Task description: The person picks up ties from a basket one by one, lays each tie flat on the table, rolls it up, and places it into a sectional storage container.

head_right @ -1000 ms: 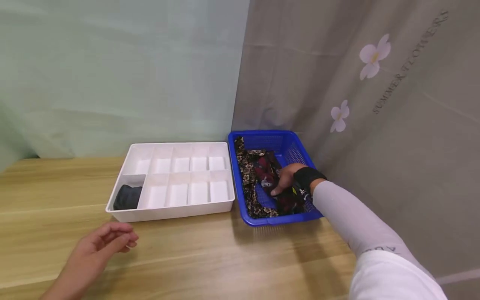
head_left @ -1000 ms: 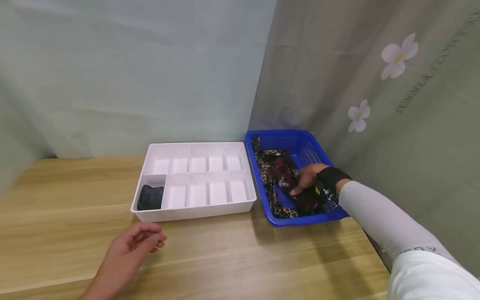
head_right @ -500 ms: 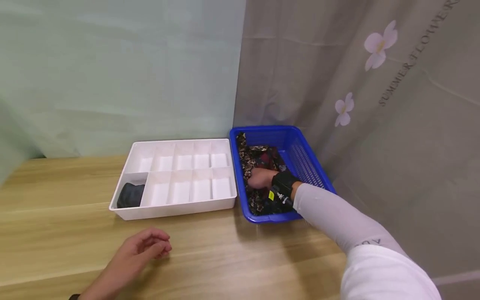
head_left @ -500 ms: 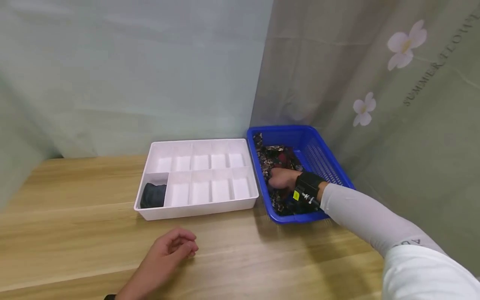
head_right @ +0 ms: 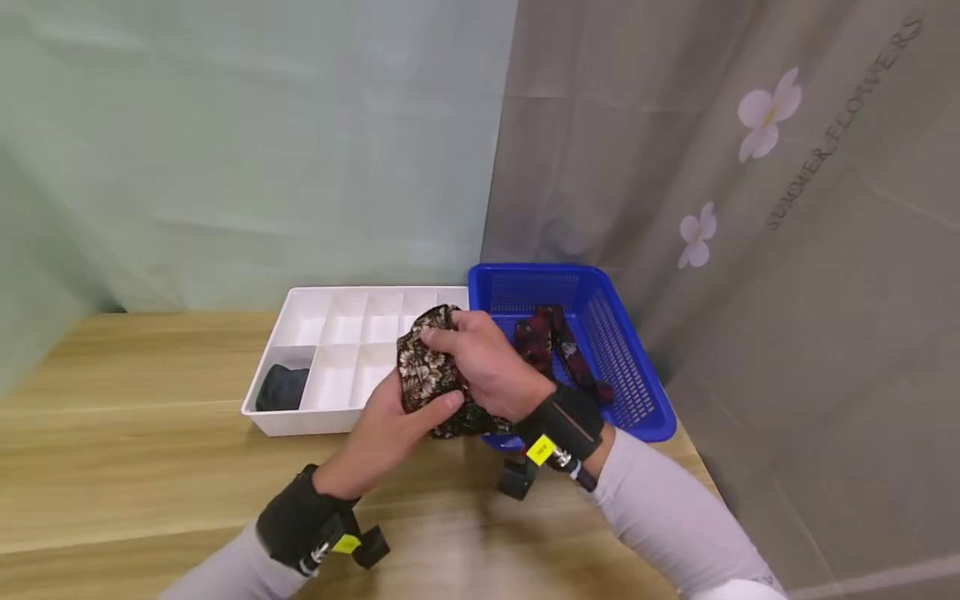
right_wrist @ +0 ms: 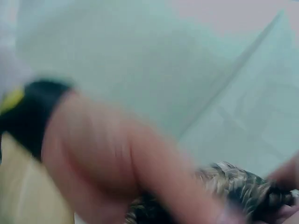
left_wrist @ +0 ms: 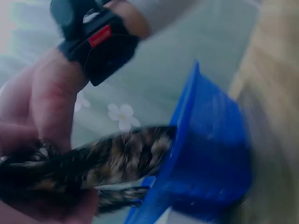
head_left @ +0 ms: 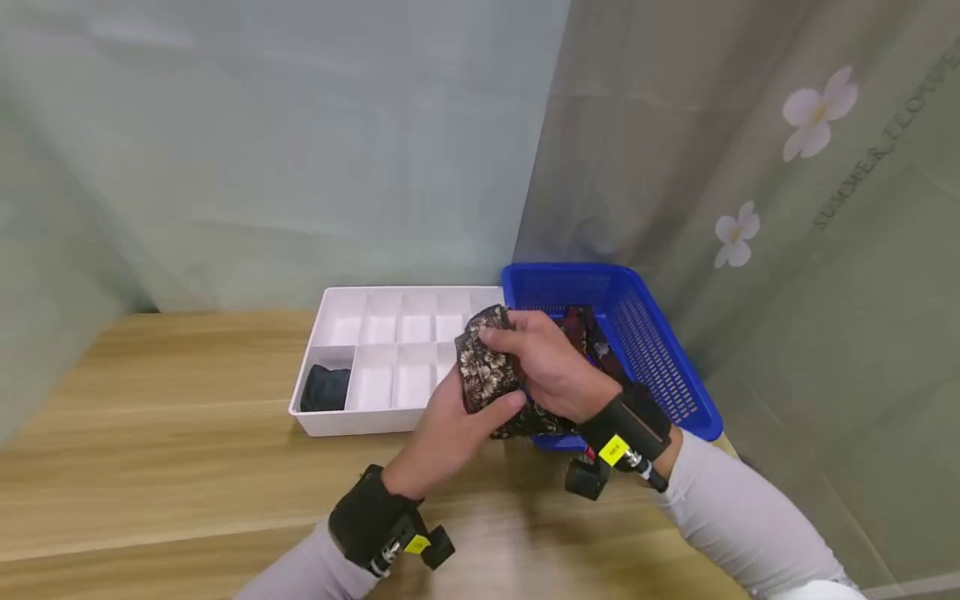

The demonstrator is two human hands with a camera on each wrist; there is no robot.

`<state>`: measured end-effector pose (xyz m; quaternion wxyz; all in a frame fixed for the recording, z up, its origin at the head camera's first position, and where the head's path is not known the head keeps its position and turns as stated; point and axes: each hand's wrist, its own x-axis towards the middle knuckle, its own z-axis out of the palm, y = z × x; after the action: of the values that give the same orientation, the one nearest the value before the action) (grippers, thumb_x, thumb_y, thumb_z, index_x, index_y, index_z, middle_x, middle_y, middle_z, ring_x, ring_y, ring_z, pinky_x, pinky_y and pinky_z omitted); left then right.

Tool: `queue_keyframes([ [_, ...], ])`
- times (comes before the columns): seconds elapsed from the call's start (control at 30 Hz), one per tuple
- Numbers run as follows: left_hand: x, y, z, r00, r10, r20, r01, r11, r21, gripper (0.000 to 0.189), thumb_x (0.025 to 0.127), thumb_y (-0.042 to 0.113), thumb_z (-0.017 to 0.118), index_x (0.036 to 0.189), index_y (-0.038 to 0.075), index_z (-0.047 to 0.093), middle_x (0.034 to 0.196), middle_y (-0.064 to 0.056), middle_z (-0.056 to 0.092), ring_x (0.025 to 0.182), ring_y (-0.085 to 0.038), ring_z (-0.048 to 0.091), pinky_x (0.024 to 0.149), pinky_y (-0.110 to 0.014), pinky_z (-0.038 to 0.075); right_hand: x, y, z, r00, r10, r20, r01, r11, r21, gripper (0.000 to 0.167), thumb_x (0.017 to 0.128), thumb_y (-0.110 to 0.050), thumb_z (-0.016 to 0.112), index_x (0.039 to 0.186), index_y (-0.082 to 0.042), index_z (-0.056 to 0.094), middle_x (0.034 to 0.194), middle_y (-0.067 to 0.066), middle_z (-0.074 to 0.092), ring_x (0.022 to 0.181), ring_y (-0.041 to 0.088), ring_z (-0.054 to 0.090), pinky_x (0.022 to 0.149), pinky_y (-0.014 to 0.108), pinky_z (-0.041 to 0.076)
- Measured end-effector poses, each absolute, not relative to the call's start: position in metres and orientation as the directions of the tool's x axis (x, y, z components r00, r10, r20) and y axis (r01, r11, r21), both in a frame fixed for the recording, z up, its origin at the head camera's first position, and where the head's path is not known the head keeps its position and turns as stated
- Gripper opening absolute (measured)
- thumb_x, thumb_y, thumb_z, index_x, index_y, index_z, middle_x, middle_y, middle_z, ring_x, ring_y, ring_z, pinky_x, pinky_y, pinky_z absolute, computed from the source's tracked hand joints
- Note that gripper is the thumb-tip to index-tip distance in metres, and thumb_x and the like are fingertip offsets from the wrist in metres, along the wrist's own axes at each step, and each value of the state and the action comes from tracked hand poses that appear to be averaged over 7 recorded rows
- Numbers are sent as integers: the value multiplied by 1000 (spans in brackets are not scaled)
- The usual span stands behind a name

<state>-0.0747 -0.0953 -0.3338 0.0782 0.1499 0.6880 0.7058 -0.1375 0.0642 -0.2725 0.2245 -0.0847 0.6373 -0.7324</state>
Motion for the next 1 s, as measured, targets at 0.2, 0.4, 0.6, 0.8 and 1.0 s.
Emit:
queue_keyframes([
  [0.2, -65, -113, -340, -905, 425, 25, -42, -147, 988, 23, 106, 15, 55, 122, -2, 56, 99, -3, 75, 94, -14, 74, 90, -29, 58, -134, 44, -272, -955, -279, -103, 214, -402, -890, 36, 103, -2, 51, 138, 2, 45, 101, -2, 67, 86, 7, 68, 81, 23, 57],
  [0.4, -62, -135, -335, -825, 554, 117, -52, -280, 959, 11, 110, 14, 44, 113, 6, 50, 78, 7, 55, 74, -9, 60, 80, -28, 54, -150, 30, -261, -973, -218, -74, 190, -576, -795, 24, 101, 0, 54, 126, -3, 51, 95, -2, 64, 76, 6, 64, 75, 21, 53],
  [0.6, -68, -150, -322, -800, 581, 150, -15, -270, 963, 15, 110, 15, 48, 121, 8, 55, 75, 6, 49, 65, -7, 48, 73, -27, 53, -169, 20, -219, -984, -177, -3, 124, -677, -726, 11, 101, 3, 57, 97, -5, 63, 89, 2, 69, 75, 11, 65, 73, 22, 53],
  [0.8, -69, -177, -317, -800, 590, 108, 1, -178, 984, 26, 108, 10, 51, 133, 3, 55, 81, 5, 61, 63, -4, 50, 68, -26, 56, -182, 37, -182, -999, -19, 42, -11, -790, -613, 17, 96, 12, 58, 102, -3, 55, 86, 6, 69, 69, 14, 68, 64, 22, 53],
  [1.0, -81, -224, -314, -842, 535, 67, 127, 78, 989, 33, 110, 13, 49, 129, -13, 55, 85, 3, 71, 61, -5, 54, 60, -29, 56, -177, 53, -179, -990, 100, 100, -140, -800, -584, 17, 94, 13, 61, 101, -2, 60, 91, 8, 69, 74, 17, 71, 69, 26, 57],
])
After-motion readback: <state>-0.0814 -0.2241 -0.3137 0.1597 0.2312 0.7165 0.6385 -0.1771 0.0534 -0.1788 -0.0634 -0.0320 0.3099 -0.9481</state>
